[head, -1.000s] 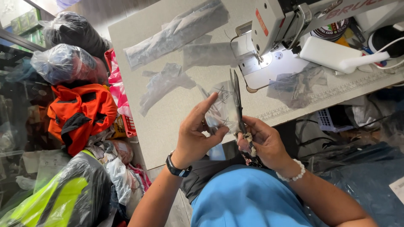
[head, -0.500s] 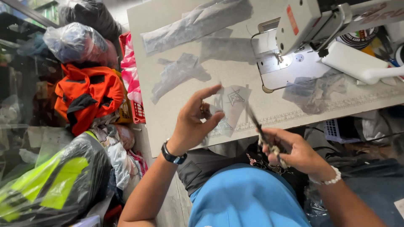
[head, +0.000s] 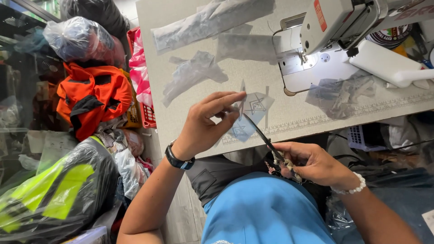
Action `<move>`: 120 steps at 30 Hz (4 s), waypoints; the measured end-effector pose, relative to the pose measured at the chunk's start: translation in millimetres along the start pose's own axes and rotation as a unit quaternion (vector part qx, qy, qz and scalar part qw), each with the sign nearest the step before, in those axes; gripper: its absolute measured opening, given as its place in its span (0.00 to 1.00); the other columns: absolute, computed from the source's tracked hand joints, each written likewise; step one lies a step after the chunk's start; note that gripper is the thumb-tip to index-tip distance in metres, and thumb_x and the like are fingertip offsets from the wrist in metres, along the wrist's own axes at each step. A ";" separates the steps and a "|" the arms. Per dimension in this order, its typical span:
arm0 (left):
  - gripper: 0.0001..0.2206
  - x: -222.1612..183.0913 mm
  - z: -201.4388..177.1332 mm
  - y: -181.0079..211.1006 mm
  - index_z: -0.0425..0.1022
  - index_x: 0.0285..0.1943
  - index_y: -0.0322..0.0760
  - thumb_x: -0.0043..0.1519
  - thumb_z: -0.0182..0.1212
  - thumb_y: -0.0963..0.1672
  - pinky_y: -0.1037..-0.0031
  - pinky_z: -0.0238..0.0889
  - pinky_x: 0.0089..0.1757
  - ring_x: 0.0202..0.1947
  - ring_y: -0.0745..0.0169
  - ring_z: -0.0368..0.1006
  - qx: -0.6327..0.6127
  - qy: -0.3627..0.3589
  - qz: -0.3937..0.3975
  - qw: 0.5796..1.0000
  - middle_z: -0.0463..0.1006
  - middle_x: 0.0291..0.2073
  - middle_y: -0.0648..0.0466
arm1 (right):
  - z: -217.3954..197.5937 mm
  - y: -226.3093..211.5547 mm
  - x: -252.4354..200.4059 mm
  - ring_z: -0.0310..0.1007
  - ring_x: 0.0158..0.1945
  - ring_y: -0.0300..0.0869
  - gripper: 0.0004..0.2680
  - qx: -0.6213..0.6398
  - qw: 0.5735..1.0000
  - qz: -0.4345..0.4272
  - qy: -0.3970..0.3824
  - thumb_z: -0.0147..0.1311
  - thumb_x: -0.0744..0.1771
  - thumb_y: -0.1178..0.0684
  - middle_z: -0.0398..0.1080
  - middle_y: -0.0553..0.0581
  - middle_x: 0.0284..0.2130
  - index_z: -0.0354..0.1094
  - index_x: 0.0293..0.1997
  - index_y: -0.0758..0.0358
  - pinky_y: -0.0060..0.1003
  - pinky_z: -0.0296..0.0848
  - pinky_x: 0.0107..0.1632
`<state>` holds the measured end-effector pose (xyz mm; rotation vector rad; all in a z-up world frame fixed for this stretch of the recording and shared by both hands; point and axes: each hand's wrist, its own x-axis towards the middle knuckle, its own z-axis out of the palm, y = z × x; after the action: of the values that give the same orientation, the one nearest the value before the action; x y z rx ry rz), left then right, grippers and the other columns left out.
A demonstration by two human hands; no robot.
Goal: The person is using scissors to carefully cut out various shapes and patterns from a translucent sheet of material on a workbench.
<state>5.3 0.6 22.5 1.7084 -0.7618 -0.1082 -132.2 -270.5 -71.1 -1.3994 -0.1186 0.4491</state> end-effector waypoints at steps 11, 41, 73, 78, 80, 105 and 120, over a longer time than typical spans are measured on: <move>0.20 1.9 16.7 -3.1 0.76 0.62 0.38 0.60 0.67 0.36 0.78 0.74 0.32 0.34 0.71 0.75 -0.072 0.005 -0.032 0.997 0.80 0.51 0.48 | 18.3 -7.1 14.7 0.78 0.28 0.40 0.26 0.093 0.993 -0.079 -0.010 0.70 0.60 0.59 0.78 0.63 0.26 0.65 0.65 0.74 0.28 0.71 0.29; 0.20 -13.0 69.5 -20.8 0.73 0.66 0.40 0.64 0.66 0.39 0.82 0.74 0.32 0.35 0.79 0.65 -0.052 0.165 -0.037 0.984 0.77 0.55 0.52 | 43.8 38.6 18.8 0.83 0.34 0.49 0.22 0.139 0.980 -0.105 0.095 0.68 0.61 0.61 0.77 0.68 0.29 0.66 0.60 0.78 0.36 0.80 0.33; 0.19 38.1 171.7 -88.0 0.76 0.64 0.45 0.62 0.67 0.40 0.79 0.77 0.33 0.35 0.67 0.80 -0.218 -0.004 -0.162 0.962 0.78 0.55 0.50 | 9.6 40.6 -2.7 0.77 0.26 0.45 0.04 0.066 0.898 -0.020 0.435 0.64 0.65 0.60 0.71 0.63 0.20 0.71 0.36 0.68 0.32 0.72 0.27; 0.20 45.6 177.8 -80.4 0.76 0.63 0.39 0.60 0.67 0.38 0.75 0.77 0.34 0.37 0.63 0.79 -0.215 0.014 -0.183 0.959 0.77 0.53 0.44 | -13.6 78.8 -8.3 0.75 0.28 0.43 0.04 0.144 0.871 -0.035 0.468 0.62 0.66 0.59 0.70 0.59 0.23 0.70 0.41 0.64 0.27 0.68 0.30; 0.17 44.7 172.2 -96.8 0.78 0.60 0.40 0.61 0.67 0.40 0.77 0.78 0.34 0.37 0.66 0.79 -0.206 0.047 -0.188 0.959 0.78 0.52 0.47 | -6.1 47.7 -4.4 0.76 0.30 0.40 0.09 0.162 0.873 -0.036 0.459 0.62 0.66 0.57 0.72 0.57 0.26 0.68 0.48 0.65 0.27 0.72 0.32; 0.19 -2.3 -13.1 -4.1 0.80 0.56 0.38 0.55 0.58 0.35 0.78 0.66 0.32 0.32 0.67 0.72 -0.093 -0.189 -0.085 0.974 0.82 0.49 0.45 | -10.9 -39.1 13.9 0.75 0.30 0.42 0.28 -0.103 0.991 0.061 0.055 0.74 0.56 0.56 0.79 0.61 0.26 0.72 0.63 0.65 0.36 0.72 0.33; 0.19 -11.3 -26.8 -108.0 0.75 0.64 0.40 0.63 0.66 0.37 0.77 0.79 0.41 0.42 0.67 0.79 -0.130 0.234 -0.131 0.955 0.78 0.57 0.49 | -8.2 9.8 17.7 0.80 0.30 0.45 0.25 -0.003 0.991 -0.025 0.135 0.65 0.61 0.59 0.77 0.66 0.27 0.64 0.65 0.74 0.33 0.73 0.30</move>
<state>54.7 38.2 -70.6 1.4919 -0.1582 0.0150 -115.6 -270.5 -85.2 -1.4468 0.0651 0.2141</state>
